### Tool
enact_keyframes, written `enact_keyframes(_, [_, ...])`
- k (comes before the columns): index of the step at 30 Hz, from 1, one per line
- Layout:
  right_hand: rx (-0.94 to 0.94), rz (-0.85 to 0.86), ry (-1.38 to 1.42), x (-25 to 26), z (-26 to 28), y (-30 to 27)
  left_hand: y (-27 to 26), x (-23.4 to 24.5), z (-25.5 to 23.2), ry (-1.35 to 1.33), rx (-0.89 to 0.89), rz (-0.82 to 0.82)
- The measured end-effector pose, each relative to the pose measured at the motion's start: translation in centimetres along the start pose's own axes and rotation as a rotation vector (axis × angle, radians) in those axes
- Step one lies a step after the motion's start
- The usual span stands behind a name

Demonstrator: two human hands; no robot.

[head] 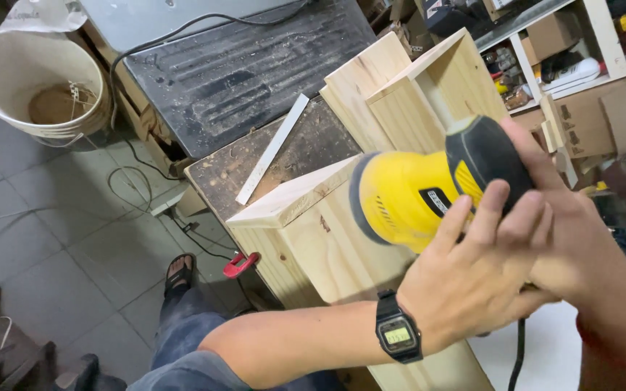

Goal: Using an electric orbital sander to smooth the surfaces and edges of wooden boards and a small box.

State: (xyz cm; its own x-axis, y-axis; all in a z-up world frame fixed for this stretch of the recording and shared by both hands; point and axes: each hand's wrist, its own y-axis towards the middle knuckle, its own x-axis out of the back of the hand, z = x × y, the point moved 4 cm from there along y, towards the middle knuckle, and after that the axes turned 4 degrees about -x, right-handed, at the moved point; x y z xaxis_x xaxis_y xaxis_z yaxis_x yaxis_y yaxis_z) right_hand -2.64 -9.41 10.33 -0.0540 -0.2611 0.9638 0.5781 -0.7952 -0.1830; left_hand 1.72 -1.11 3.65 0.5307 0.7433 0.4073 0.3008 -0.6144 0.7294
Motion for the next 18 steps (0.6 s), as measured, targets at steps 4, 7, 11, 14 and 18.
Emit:
enact_keyframes(4, [-0.33,0.05,-0.122,-0.3,-3.6,-2.2,-1.4,-0.8,-1.6,0.022,-0.095,0.033])
enact_keyframes(7, [-0.319,0.15,0.24,-1.4,-7.6,-3.0,-1.6,-1.1,-1.9,-0.002,-0.187,0.079])
enact_keyframes(11, [-0.247,0.105,-0.08,-0.1,-7.0,-2.4,-1.4,-2.2,-1.5,0.023,-0.237,0.172])
enact_keyframes(14, [-0.1,0.175,-0.471,0.0,-8.3,-1.0,-1.0,-2.6,-1.0,-0.002,-0.227,0.215])
enact_keyframes(18, [-0.128,0.136,-0.302,0.1,-6.6,-0.4,-0.9,-2.6,-0.6,0.014,-0.18,0.219])
